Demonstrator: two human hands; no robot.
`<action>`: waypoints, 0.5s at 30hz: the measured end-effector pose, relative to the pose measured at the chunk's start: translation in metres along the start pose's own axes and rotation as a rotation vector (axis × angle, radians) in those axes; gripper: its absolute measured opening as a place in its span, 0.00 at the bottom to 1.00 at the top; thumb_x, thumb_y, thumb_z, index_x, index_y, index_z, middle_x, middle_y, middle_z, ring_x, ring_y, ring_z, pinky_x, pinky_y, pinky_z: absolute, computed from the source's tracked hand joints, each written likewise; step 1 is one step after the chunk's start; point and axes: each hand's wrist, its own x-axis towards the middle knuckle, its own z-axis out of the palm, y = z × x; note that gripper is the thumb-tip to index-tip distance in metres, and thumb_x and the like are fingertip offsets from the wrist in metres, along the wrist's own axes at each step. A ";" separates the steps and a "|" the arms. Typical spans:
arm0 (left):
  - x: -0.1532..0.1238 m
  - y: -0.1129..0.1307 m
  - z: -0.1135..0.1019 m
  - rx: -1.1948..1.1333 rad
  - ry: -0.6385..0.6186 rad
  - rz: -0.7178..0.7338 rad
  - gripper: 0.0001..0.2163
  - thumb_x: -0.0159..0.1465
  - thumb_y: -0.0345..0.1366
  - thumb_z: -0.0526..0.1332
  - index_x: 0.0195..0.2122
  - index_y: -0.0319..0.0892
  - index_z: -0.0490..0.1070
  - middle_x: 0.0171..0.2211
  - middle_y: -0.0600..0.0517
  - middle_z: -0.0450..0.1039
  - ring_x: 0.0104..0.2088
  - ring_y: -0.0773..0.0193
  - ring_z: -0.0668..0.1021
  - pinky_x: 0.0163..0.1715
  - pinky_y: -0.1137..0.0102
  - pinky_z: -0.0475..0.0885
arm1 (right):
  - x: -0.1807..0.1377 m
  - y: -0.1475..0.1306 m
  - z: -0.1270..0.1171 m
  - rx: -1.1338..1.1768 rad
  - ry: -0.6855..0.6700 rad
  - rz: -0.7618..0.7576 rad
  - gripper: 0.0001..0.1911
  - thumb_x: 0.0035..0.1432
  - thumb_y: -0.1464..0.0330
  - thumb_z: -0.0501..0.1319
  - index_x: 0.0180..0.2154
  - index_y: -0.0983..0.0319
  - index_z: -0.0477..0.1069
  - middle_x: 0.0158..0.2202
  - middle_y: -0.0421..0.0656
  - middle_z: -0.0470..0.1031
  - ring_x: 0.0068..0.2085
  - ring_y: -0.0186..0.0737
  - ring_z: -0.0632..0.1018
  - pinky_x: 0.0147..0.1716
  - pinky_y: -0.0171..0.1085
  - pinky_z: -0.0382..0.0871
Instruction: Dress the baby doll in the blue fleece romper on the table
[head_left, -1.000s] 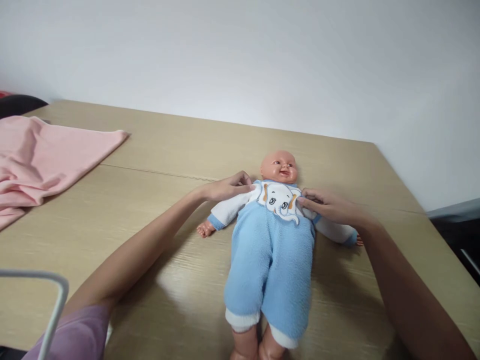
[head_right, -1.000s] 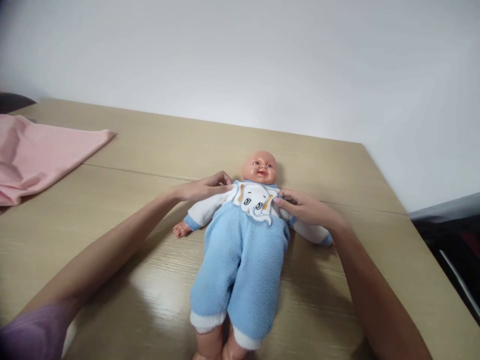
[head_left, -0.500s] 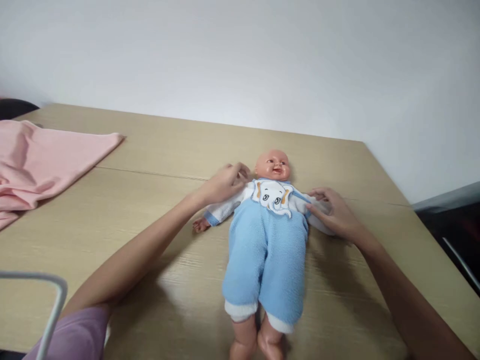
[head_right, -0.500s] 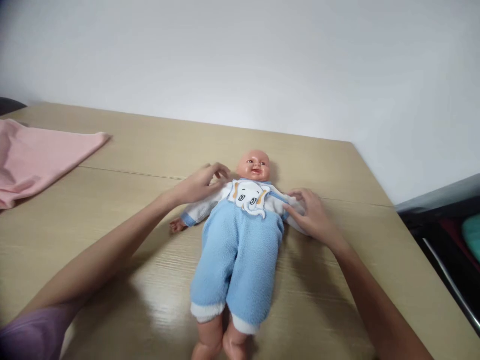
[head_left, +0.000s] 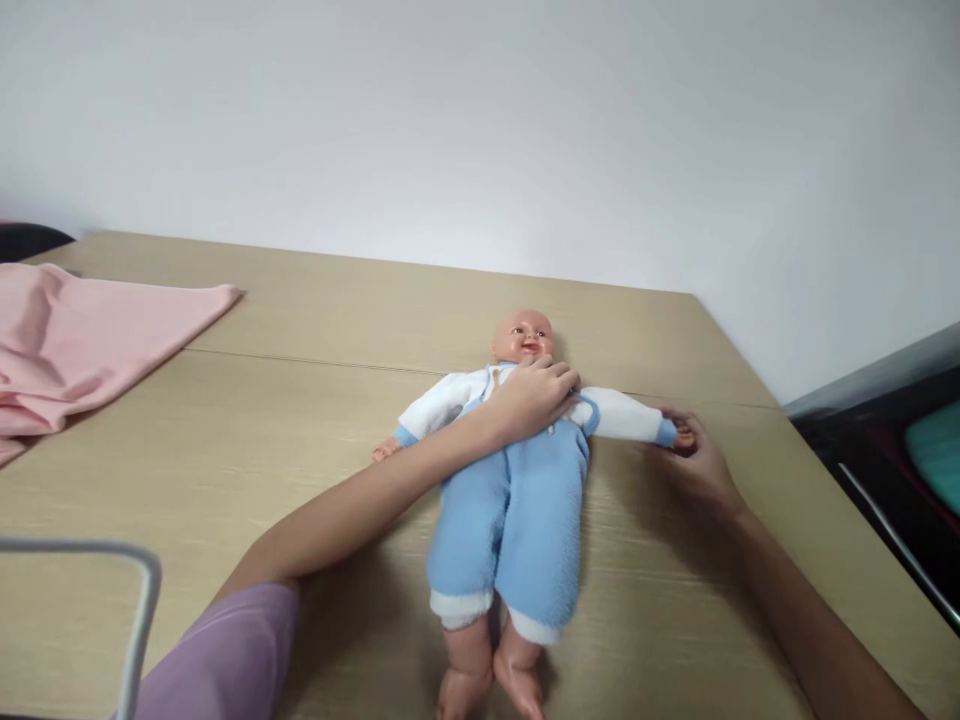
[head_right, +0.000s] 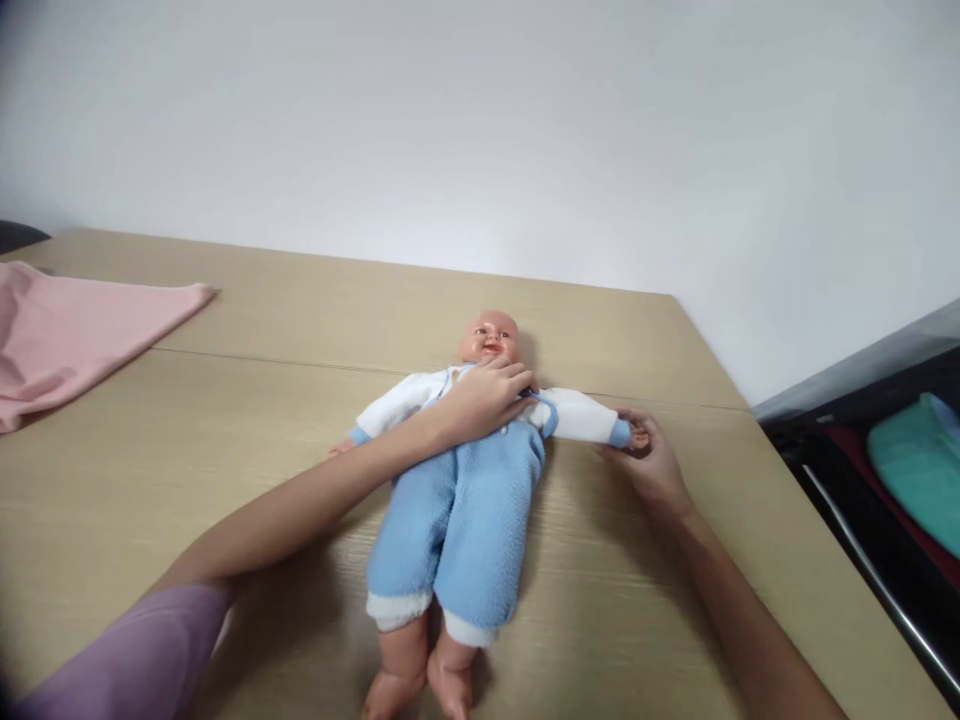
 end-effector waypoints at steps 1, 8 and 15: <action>-0.001 -0.002 0.001 -0.039 0.025 0.026 0.15 0.82 0.42 0.55 0.53 0.37 0.76 0.51 0.41 0.82 0.52 0.47 0.80 0.54 0.57 0.72 | 0.005 0.000 0.005 0.065 0.037 -0.004 0.36 0.43 0.52 0.85 0.51 0.54 0.77 0.49 0.46 0.85 0.47 0.52 0.86 0.48 0.48 0.85; -0.015 -0.010 0.004 -0.230 0.352 0.276 0.16 0.83 0.43 0.52 0.53 0.41 0.79 0.48 0.43 0.82 0.47 0.55 0.81 0.51 0.61 0.72 | 0.027 -0.024 0.061 0.208 0.033 -0.188 0.32 0.52 0.60 0.82 0.56 0.51 0.76 0.54 0.43 0.82 0.54 0.48 0.84 0.56 0.47 0.81; -0.025 -0.010 0.002 -0.291 0.546 0.356 0.07 0.77 0.42 0.64 0.50 0.49 0.81 0.42 0.50 0.85 0.41 0.57 0.82 0.53 0.56 0.68 | 0.011 -0.044 0.102 -0.125 -0.126 -0.574 0.22 0.57 0.76 0.69 0.51 0.51 0.83 0.54 0.46 0.78 0.54 0.51 0.81 0.57 0.49 0.80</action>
